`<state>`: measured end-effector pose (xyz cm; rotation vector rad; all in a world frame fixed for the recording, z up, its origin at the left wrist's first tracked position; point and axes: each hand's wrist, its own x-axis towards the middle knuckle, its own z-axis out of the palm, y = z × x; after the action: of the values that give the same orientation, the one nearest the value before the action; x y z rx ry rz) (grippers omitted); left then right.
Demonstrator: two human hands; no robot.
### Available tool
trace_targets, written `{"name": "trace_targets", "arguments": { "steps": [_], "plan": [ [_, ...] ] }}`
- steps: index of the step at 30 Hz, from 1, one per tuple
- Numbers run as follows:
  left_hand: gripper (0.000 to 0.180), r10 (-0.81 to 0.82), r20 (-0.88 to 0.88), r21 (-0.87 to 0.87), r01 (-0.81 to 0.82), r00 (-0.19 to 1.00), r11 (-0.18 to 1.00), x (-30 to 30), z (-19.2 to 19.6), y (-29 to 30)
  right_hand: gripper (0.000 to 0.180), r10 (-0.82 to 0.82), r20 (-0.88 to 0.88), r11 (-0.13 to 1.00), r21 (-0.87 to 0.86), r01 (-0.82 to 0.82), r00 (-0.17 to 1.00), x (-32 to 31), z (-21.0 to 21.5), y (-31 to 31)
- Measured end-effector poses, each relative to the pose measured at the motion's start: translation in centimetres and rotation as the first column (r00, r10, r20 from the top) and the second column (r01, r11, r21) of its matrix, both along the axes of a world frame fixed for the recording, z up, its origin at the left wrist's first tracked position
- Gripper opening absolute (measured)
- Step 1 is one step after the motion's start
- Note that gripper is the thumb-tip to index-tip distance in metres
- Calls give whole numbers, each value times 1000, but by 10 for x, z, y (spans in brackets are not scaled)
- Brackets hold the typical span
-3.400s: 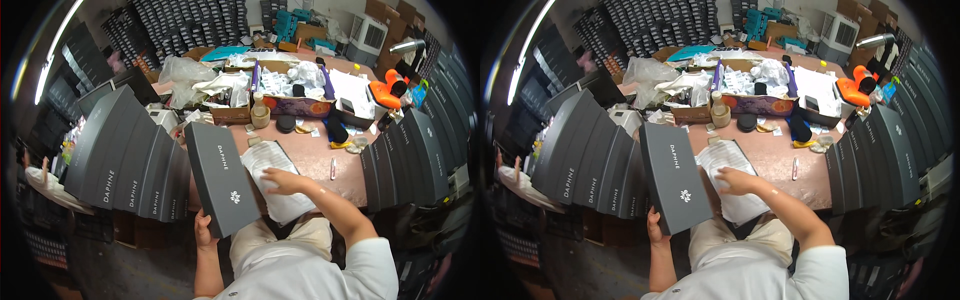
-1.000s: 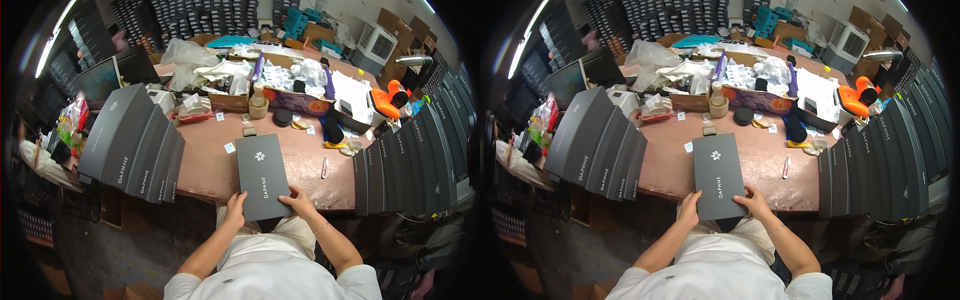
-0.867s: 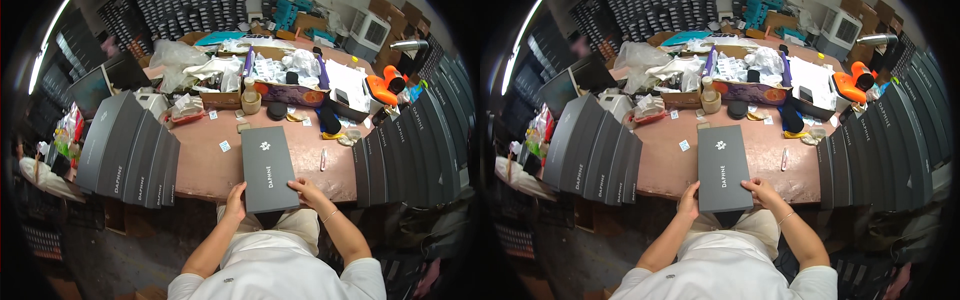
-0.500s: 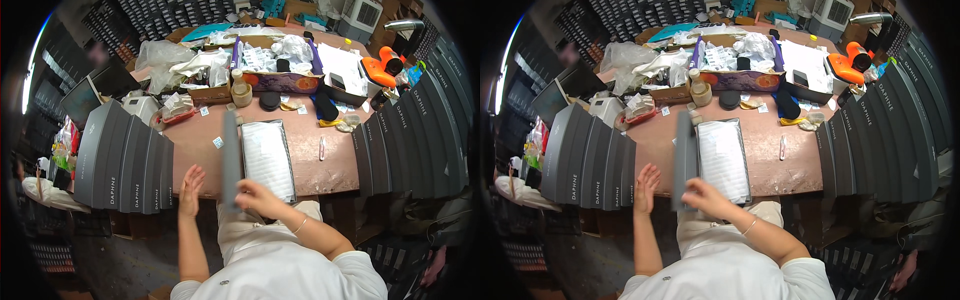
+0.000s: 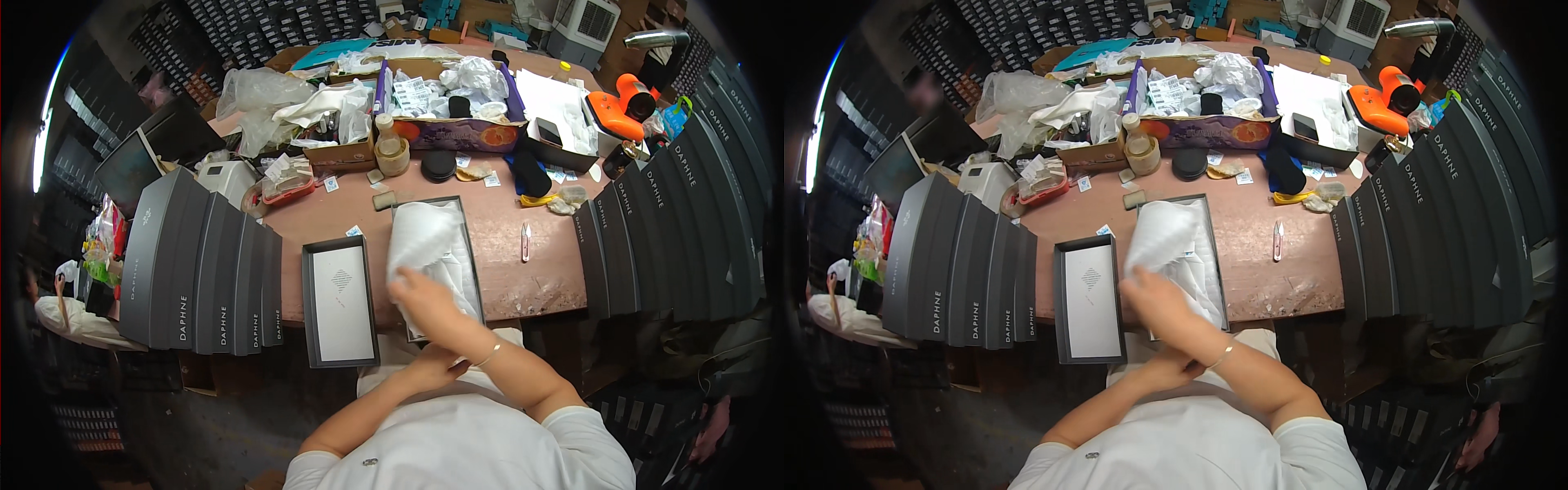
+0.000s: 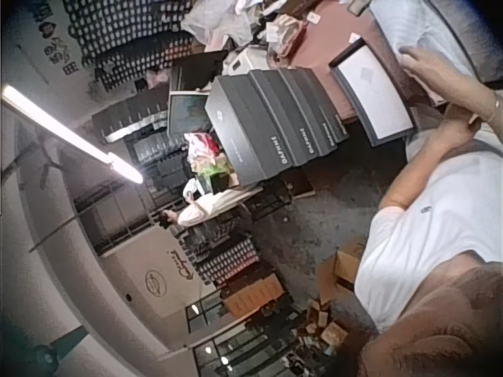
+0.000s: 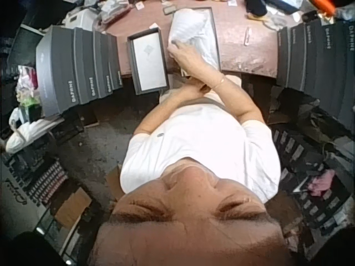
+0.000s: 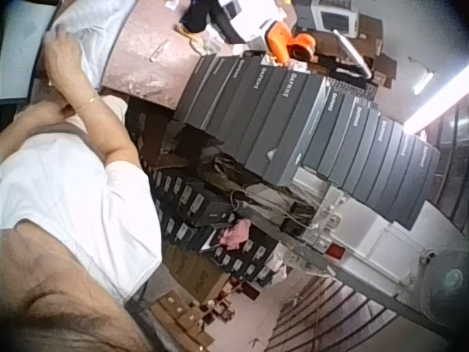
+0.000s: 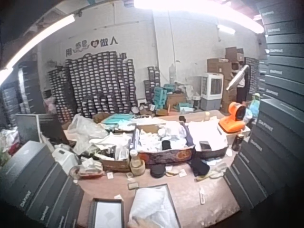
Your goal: Inspecting women's high-heel shoes and packing them into boxes with tissue paper.
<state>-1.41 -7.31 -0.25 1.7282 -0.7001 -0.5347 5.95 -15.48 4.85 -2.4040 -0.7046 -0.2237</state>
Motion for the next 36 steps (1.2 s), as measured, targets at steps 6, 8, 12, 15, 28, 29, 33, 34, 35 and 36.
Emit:
{"name": "trace_targets", "arguments": {
  "steps": [6, 8, 12, 15, 28, 29, 33, 34, 35, 36],
  "plan": [
    [55, 724, -37, -285, -702, 689, 653, 67, -15, 26, 42, 314, 91, 939, 119, -323, 945, -12, 40, 4],
    [54, 591, -564, -365, -815, 578, 449, 73, -27, 55, 62, 108, 31, 992, 59, -110, 994, 27, 26, -31],
    [54, 643, -445, -239, -774, 624, 586, 64, 2, 45, 75, -26, 24, 965, -262, 31, 999, 84, -44, -67],
    [62, 510, -509, -313, -701, 693, 640, 64, 11, 28, 56, 25, -67, 997, -67, -29, 997, 105, -72, -77],
    [45, -130, -942, -335, -900, 311, 278, 60, -16, 57, 67, 79, -468, 983, -108, -146, 880, 19, -16, -53],
    [45, -168, -940, -330, -916, 298, 226, 59, -12, 58, 65, -15, -587, 971, -201, -127, 810, 21, -26, -46],
    [33, -1, -943, -323, -918, 332, 230, 68, -13, 53, 36, -228, -258, 964, -198, 180, 939, 16, -96, -16],
    [32, 97, -938, -304, -923, 334, 236, 75, -17, 52, 27, -269, -327, 961, -159, 228, 906, 24, -96, -20],
    [32, 165, -926, -302, -928, 340, 218, 78, -16, 53, 25, -244, -337, 968, -145, 206, 909, 28, -91, -20],
    [32, 225, -910, -306, -931, 348, 200, 83, -13, 52, 23, -223, -341, 973, -137, 186, 913, 33, -86, -22]
  ]
}}
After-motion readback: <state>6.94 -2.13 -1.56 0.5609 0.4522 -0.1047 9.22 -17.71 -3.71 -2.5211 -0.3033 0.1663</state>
